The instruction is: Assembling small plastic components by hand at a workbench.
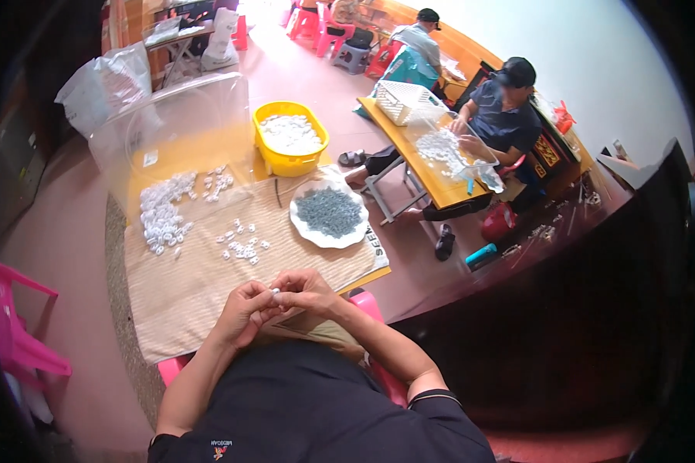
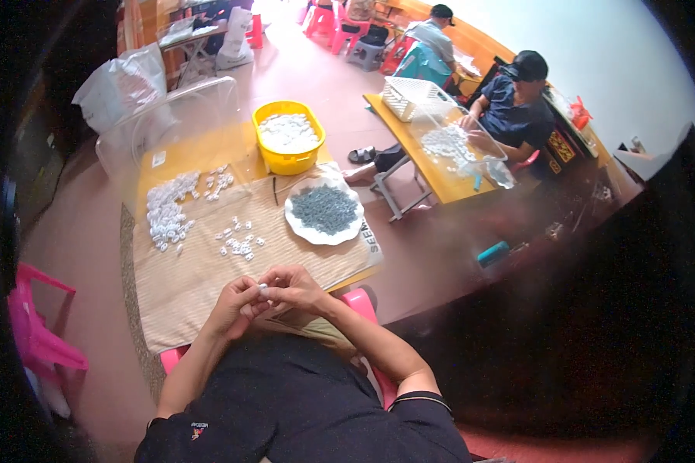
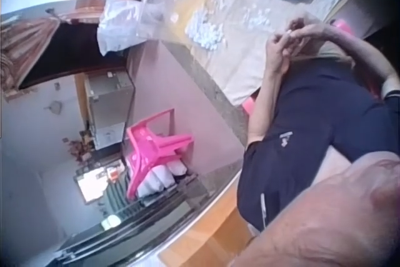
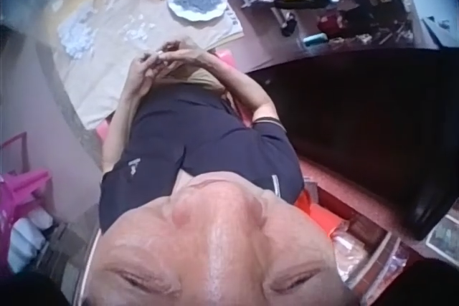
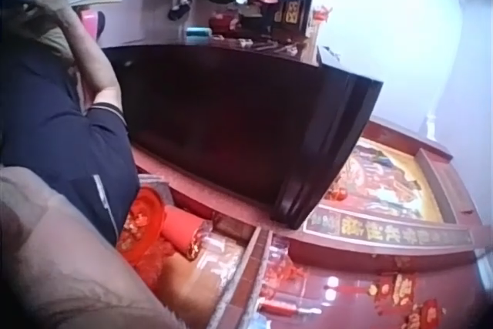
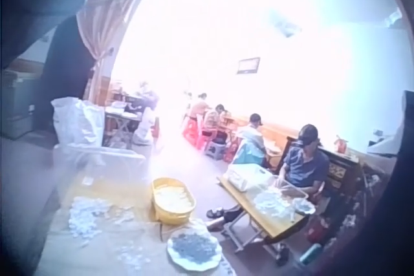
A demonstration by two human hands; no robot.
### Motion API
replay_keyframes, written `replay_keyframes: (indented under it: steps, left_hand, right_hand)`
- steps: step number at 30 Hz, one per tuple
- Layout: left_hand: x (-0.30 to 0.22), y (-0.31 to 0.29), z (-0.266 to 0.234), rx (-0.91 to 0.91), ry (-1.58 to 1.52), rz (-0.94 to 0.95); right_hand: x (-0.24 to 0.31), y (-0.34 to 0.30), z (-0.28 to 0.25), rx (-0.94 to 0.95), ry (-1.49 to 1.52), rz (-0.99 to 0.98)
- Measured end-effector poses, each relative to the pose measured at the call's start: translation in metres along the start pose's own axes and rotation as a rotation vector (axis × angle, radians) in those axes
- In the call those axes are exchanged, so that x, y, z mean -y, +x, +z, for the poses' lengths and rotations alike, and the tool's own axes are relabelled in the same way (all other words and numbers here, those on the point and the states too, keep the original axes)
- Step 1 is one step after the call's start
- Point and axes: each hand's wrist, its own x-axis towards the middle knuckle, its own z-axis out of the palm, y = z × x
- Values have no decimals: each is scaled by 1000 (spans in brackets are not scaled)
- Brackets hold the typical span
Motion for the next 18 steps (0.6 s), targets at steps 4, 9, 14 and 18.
replay_keyframes:
  steps: [4, 9, 14, 18]
  left_hand:
    - [0, 0, -2, -9, -8, 5]
    - [0, 1, -5, -23, -4, -21]
    - [-2, 1, -6, -108, -2, -38]
    - [-5, -1, -5, -117, -26, -12]
  right_hand:
    - [3, 0, -1, -30, -34, -8]
    - [13, -3, -2, -65, -117, -59]
    - [21, -4, -9, -149, -201, -35]
    - [28, -3, -9, -247, -252, -34]
